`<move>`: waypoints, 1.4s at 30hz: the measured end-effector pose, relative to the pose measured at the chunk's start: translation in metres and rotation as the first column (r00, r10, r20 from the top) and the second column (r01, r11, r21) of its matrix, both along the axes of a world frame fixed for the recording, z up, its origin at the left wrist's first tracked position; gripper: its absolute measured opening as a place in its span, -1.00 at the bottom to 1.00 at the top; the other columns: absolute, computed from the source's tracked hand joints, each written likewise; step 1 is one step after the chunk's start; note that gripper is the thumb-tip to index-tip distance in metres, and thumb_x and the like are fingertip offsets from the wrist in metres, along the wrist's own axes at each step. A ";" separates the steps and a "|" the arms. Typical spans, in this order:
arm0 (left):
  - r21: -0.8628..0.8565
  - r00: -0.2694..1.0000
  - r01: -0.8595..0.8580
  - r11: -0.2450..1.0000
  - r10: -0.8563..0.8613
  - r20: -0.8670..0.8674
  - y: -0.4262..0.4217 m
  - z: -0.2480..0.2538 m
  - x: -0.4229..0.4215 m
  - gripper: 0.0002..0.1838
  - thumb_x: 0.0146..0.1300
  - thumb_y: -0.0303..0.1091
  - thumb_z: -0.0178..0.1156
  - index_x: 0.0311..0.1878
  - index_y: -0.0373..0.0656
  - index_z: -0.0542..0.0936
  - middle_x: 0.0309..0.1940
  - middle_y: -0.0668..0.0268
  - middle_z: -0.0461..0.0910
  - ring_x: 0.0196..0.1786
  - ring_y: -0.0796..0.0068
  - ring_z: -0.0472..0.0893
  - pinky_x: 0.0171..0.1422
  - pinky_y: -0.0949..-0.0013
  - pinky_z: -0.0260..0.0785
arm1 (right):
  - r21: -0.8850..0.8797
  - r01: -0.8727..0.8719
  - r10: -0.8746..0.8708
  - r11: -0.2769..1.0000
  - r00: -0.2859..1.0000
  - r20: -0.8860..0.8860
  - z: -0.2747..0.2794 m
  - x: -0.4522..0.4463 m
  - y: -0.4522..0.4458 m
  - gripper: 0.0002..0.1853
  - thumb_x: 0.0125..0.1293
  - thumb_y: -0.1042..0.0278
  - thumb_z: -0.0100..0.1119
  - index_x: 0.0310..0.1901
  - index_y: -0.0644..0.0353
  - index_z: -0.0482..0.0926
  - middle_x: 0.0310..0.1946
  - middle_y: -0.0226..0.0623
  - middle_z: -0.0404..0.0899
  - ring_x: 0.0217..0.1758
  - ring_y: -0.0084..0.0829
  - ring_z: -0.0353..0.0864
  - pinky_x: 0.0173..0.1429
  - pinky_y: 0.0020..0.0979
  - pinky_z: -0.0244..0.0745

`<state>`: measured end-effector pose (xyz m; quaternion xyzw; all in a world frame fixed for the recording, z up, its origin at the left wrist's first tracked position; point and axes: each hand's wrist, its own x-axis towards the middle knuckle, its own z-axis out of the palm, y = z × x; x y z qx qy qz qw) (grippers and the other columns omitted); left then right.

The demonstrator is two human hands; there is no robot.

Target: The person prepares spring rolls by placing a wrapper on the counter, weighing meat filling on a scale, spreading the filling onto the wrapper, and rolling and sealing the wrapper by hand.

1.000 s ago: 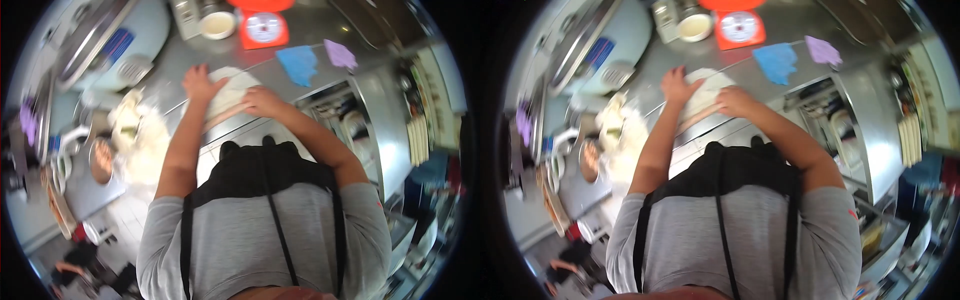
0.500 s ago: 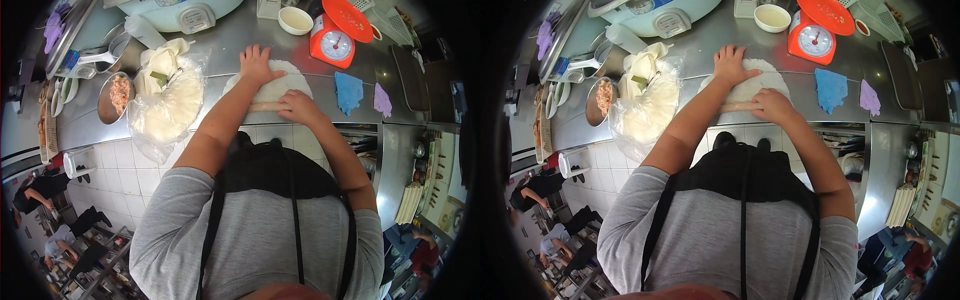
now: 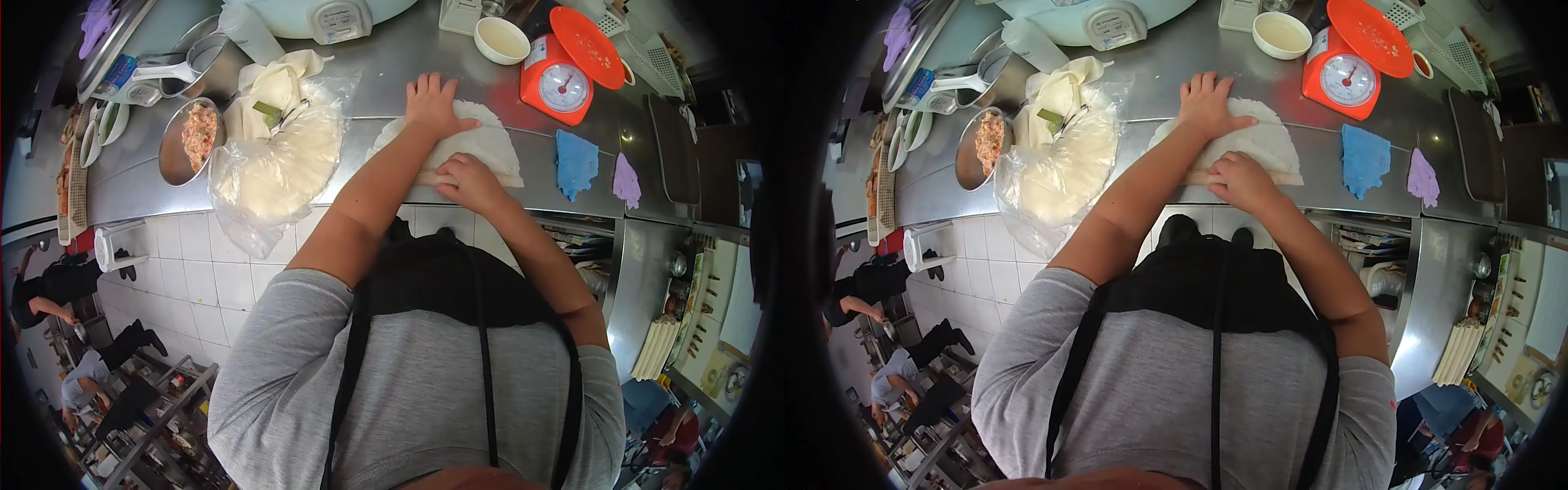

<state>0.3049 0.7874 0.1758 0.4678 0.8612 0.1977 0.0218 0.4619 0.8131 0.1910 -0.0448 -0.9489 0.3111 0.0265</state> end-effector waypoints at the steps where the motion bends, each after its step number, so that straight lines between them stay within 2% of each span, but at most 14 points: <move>1: -0.001 1.000 -0.005 1.000 0.005 -0.003 0.001 0.000 0.000 -0.10 -0.22 0.34 0.22 0.19 -0.01 0.35 0.19 0.13 0.21 0.28 0.16 0.10 0.30 0.10 -0.12 | 0.008 -0.007 0.007 1.000 1.000 0.009 0.002 0.001 0.001 -0.73 -0.09 0.30 0.29 -0.30 0.19 0.55 -0.26 -0.22 0.50 -0.13 -0.20 0.48 -0.01 -0.29 0.39; 5: 0.058 0.997 0.067 0.996 -0.065 -0.041 -0.003 -0.009 -0.009 -0.16 -0.16 0.29 0.21 0.19 0.00 0.35 0.17 0.12 0.24 0.25 0.15 0.15 0.28 0.08 -0.09 | 0.033 -0.004 0.001 0.999 0.996 0.092 0.019 -0.006 -0.002 -0.72 -0.08 0.27 0.29 -0.30 0.18 0.55 -0.25 -0.22 0.50 -0.11 -0.19 0.47 0.01 -0.29 0.38; 8: 0.066 0.994 0.084 0.994 -0.088 0.064 -0.021 -0.003 -0.023 -0.18 -0.13 0.25 0.21 0.19 0.00 0.35 0.16 0.12 0.25 0.24 0.13 0.17 0.28 0.07 -0.08 | 0.052 0.000 -0.004 0.999 0.997 0.082 0.013 -0.011 -0.012 -0.71 -0.07 0.25 0.28 -0.29 0.18 0.55 -0.25 -0.21 0.50 -0.10 -0.20 0.47 0.01 -0.28 0.38; 11: 0.168 0.999 0.029 0.985 -0.025 -0.023 -0.052 0.012 -0.022 -0.30 -0.06 0.06 0.25 0.16 -0.04 0.37 0.11 0.10 0.31 0.18 0.10 0.25 0.23 0.10 0.05 | 0.062 -0.001 -0.004 0.998 0.997 0.074 0.010 -0.010 -0.012 -0.70 -0.09 0.24 0.28 -0.29 0.17 0.56 -0.25 -0.21 0.51 -0.10 -0.20 0.47 0.01 -0.27 0.39; 14: 0.407 0.979 0.093 0.909 -0.157 0.128 -0.093 0.033 -0.016 -0.47 -0.02 -0.19 0.27 0.06 -0.08 0.44 0.00 0.09 0.39 0.07 0.09 0.37 0.13 0.19 0.21 | 0.063 0.012 -0.020 0.998 0.992 0.123 0.021 -0.015 -0.015 -0.73 -0.07 0.24 0.25 -0.30 0.16 0.56 -0.25 -0.22 0.51 -0.09 -0.21 0.47 0.02 -0.26 0.39; 16: 0.407 0.952 0.094 0.909 -0.202 0.229 -0.121 0.041 -0.003 -0.61 -0.02 -0.39 0.24 -0.05 -0.13 0.48 -0.12 0.10 0.46 -0.03 0.08 0.44 0.05 0.25 0.29 | 0.100 0.007 -0.016 0.995 0.996 0.088 0.016 -0.022 -0.026 -0.74 -0.06 0.25 0.23 -0.30 0.16 0.56 -0.26 -0.22 0.51 -0.09 -0.21 0.47 0.02 -0.26 0.39; 19: 0.357 0.935 0.119 0.926 -0.226 0.272 -0.148 0.028 0.021 -0.66 -0.06 -0.44 0.21 -0.12 -0.15 0.49 -0.22 0.14 0.49 -0.08 0.09 0.45 0.03 0.23 0.29 | 0.120 0.009 -0.016 0.993 0.998 0.055 0.005 -0.025 -0.030 -0.75 -0.04 0.26 0.21 -0.30 0.15 0.56 -0.26 -0.23 0.51 -0.09 -0.21 0.47 0.02 -0.26 0.39; 22: 0.274 0.945 0.169 0.947 -0.235 0.229 -0.151 0.024 0.043 -0.67 -0.11 -0.48 0.19 -0.17 -0.15 0.50 -0.28 0.16 0.48 -0.14 0.09 0.45 -0.01 0.21 0.30 | 0.130 0.006 -0.012 0.992 0.999 0.047 0.003 -0.027 -0.030 -0.77 -0.04 0.26 0.21 -0.32 0.14 0.56 -0.26 -0.23 0.51 -0.10 -0.21 0.48 0.02 -0.25 0.39; 23: 0.275 0.966 0.186 0.943 -0.227 0.124 -0.148 0.018 0.047 -0.67 -0.15 -0.48 0.21 -0.21 -0.15 0.50 -0.31 0.18 0.48 -0.19 0.12 0.45 -0.05 0.20 0.31 | 0.136 0.008 -0.014 0.991 0.999 0.048 0.004 -0.027 -0.030 -0.78 -0.04 0.26 0.21 -0.33 0.14 0.56 -0.26 -0.23 0.51 -0.10 -0.21 0.48 0.01 -0.25 0.39; 27: 0.169 0.973 0.222 0.960 -0.229 0.021 -0.142 0.006 0.043 -0.71 -0.18 -0.42 0.28 -0.29 -0.15 0.51 -0.34 0.20 0.48 -0.22 0.16 0.47 -0.09 0.21 0.33 | 0.179 -0.013 0.004 0.984 0.999 0.049 0.007 -0.020 -0.024 -0.80 -0.04 0.26 0.21 -0.37 0.14 0.54 -0.29 -0.23 0.51 -0.11 -0.21 0.48 0.00 -0.25 0.39; 32: 0.146 0.967 0.244 0.959 -0.252 0.036 -0.143 0.011 0.038 -0.71 -0.18 -0.39 0.31 -0.31 -0.16 0.53 -0.36 0.21 0.47 -0.23 0.16 0.46 -0.10 0.21 0.33 | 0.272 0.023 -0.066 0.962 0.987 0.147 0.018 0.017 0.019 -0.80 -0.06 0.27 0.21 -0.37 0.11 0.53 -0.35 -0.26 0.49 -0.13 -0.22 0.48 -0.01 -0.26 0.39; 37: 0.212 0.980 0.193 0.958 -0.198 0.006 -0.151 0.010 0.041 -0.70 -0.19 -0.38 0.33 -0.30 -0.15 0.55 -0.38 0.21 0.45 -0.22 0.18 0.46 -0.14 0.21 0.33 | 0.268 0.105 -0.145 0.957 0.981 0.131 0.017 0.062 0.064 -0.79 -0.07 0.31 0.25 -0.33 0.11 0.54 -0.31 -0.28 0.51 -0.13 -0.23 0.49 -0.01 -0.27 0.38; 40: 0.202 0.983 0.181 0.963 -0.180 -0.024 -0.158 0.012 0.042 -0.70 -0.16 -0.36 0.32 -0.27 -0.14 0.56 -0.37 0.22 0.47 -0.24 0.19 0.46 -0.15 0.20 0.31 | 0.252 0.123 -0.154 0.960 0.982 0.108 0.017 0.067 0.065 -0.79 -0.04 0.35 0.24 -0.31 0.12 0.54 -0.27 -0.29 0.53 -0.12 -0.24 0.49 -0.02 -0.27 0.38; 42: 0.230 0.987 0.158 0.960 -0.163 0.003 -0.158 0.012 0.038 -0.72 -0.14 -0.38 0.31 -0.27 -0.13 0.56 -0.38 0.24 0.50 -0.27 0.20 0.48 -0.13 0.20 0.31 | 0.160 0.150 -0.169 0.976 0.979 0.115 0.014 0.067 0.070 -0.81 -0.02 0.36 0.23 -0.31 0.13 0.54 -0.26 -0.28 0.54 -0.11 -0.24 0.49 -0.01 -0.27 0.37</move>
